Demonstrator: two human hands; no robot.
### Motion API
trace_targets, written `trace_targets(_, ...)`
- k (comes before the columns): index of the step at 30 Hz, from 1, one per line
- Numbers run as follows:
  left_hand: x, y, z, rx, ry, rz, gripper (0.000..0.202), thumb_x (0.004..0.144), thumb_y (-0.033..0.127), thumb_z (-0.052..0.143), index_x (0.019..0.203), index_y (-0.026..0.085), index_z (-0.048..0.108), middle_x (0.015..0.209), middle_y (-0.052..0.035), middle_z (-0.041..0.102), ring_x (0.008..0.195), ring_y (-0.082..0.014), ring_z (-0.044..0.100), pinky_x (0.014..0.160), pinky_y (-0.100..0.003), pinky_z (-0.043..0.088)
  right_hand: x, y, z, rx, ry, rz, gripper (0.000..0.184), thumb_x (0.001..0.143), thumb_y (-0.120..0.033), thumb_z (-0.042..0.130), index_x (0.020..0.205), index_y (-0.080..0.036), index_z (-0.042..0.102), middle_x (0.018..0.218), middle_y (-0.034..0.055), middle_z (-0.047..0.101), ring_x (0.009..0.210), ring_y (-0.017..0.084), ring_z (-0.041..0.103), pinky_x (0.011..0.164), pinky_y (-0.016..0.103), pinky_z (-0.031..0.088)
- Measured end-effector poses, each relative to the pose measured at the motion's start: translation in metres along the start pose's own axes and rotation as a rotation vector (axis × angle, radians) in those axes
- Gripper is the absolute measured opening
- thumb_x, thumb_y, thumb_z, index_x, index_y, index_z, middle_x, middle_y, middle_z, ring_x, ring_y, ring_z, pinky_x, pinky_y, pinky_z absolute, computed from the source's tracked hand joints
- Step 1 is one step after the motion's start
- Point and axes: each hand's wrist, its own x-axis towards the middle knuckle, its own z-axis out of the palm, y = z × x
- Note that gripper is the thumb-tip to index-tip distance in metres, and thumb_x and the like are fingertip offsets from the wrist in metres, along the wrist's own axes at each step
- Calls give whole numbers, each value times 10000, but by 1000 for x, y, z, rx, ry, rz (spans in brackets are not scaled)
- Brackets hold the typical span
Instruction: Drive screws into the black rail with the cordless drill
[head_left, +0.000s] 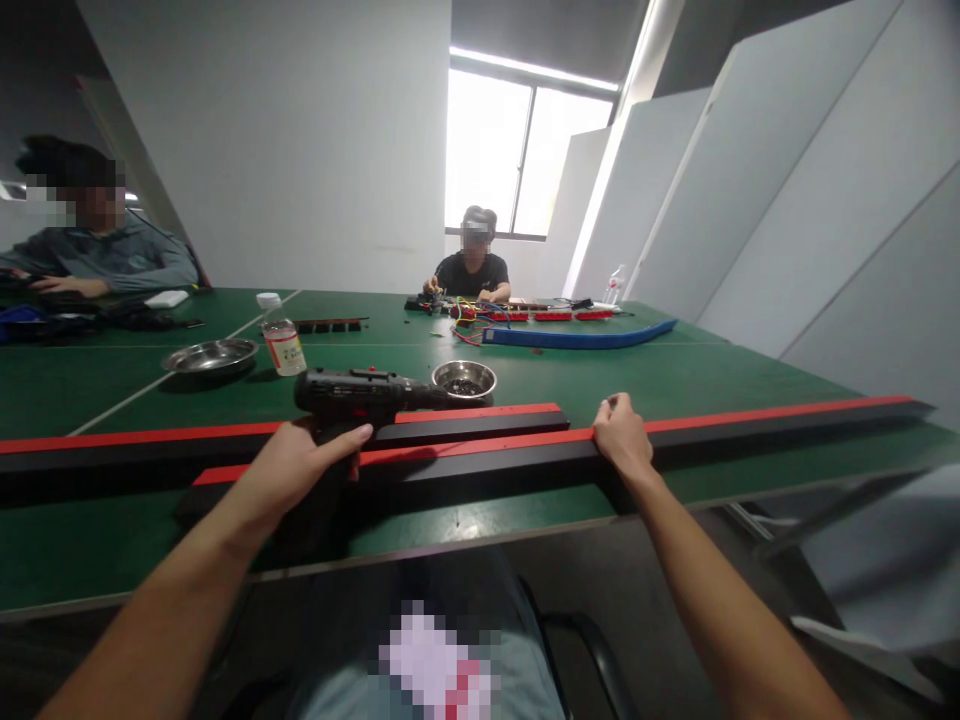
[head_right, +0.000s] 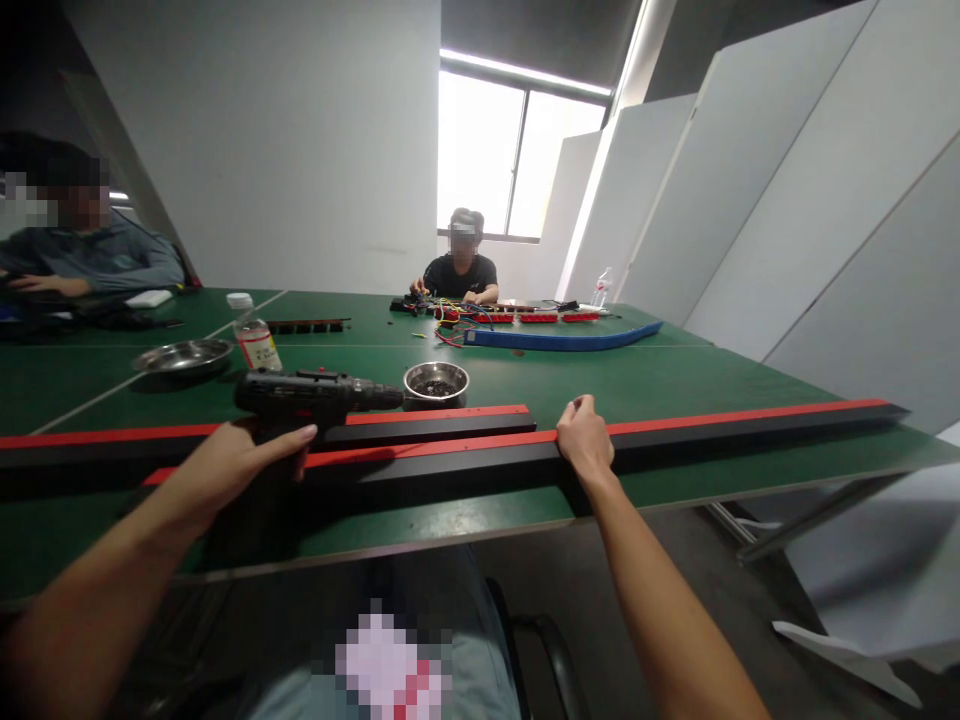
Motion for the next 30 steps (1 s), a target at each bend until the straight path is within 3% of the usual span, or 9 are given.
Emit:
trace_targets(1, -2, -5, 12, -73, -60, -58, 404, 663, 545, 815, 568, 165, 715, 582, -76, 692, 561, -236, 645, 542, -314, 513, -4, -4, 1, 7, 12, 1, 423, 1013, -427, 321, 1273, -183, 550, 1017, 187, 707, 959, 328, 685, 802, 412, 489)
trace_targets(3, -6, -14, 30, -216, -73, -153, 405, 694, 565, 785, 643, 167, 730, 629, -92, 716, 579, -248, 673, 545, -327, 530, -11, -9, 2, 16, 31, 1, 418, 1010, -415, 326, 1260, -176, 559, 996, 189, 711, 939, 329, 690, 785, 407, 492)
trace_targets(6, -13, -23, 40, -341, 31, -179, 391, 659, 511, 836, 808, 162, 744, 694, -96, 745, 629, -260, 710, 578, -335, 563, -16, -13, 3, 17, 42, -1, 410, 1012, -400, 328, 1252, -168, 566, 974, 191, 714, 929, 321, 694, 785, 401, 494)
trace_targets(12, -30, -29, 41, -573, 103, -296, 359, 701, 466, 809, 775, 132, 702, 646, -46, 701, 533, -179, 656, 494, -262, 528, -17, -14, 4, 12, 50, 2, 406, 1015, -397, 328, 1247, -166, 568, 959, 191, 717, 915, 316, 698, 784, 396, 496)
trace_targets(17, -29, -38, 42, -605, 199, -234, 308, 727, 429, 784, 739, 134, 695, 625, -27, 690, 522, -172, 650, 491, -260, 538, -21, -18, 5, 15, 15, -21, 404, 1017, -415, 318, 1241, -184, 562, 970, 189, 716, 924, 329, 696, 784, 412, 495)
trace_targets(30, -19, -54, 22, -494, 269, -133, 338, 740, 443, 785, 806, 126, 688, 637, -16, 697, 527, -170, 661, 523, -256, 550, -36, -37, 13, 27, -34, -51, 384, 1011, -426, 315, 1222, -204, 546, 976, 179, 707, 912, 342, 694, 794, 438, 492)
